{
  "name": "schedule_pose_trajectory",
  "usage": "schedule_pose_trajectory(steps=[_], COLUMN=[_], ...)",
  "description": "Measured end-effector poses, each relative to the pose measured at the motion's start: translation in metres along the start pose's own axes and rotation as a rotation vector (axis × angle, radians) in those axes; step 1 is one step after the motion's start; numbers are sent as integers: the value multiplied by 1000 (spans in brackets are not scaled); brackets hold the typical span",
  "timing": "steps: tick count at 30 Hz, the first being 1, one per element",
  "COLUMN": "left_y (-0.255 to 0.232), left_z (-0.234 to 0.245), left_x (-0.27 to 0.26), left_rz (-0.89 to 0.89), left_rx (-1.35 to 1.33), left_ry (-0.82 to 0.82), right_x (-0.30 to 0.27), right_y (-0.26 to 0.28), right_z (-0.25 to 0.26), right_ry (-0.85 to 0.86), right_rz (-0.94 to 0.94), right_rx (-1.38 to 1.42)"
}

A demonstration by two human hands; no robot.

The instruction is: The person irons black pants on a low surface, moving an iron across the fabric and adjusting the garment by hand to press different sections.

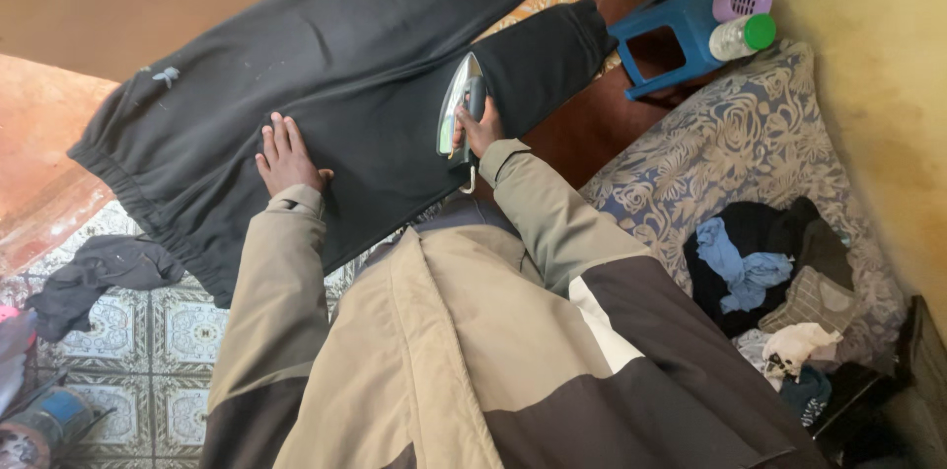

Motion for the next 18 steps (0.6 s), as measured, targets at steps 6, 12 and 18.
schedule_pose_trajectory(steps=[6, 12, 18], left_y=[0, -2, 0], left_z=[6, 2, -3], left_x=[6, 8, 8], left_rz=[-43, -16, -2], left_rx=[23, 31, 30], left_ry=[-43, -34, -22], right_x=[14, 36, 23], right_y=[7, 29, 30], right_z=[16, 40, 54], right_ry=[48, -127, -29], right_rz=[14, 103, 2], right_rx=[-180, -105, -199])
Point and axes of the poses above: each hand's wrist, its own x-axis towards the middle knuckle, its own z-axis out of the back of the hand, y = z × x, the point moved 7 cm from there along x, towards the middle knuckle, and after that the axes turned 13 degrees about x, right-handed, at the moved point
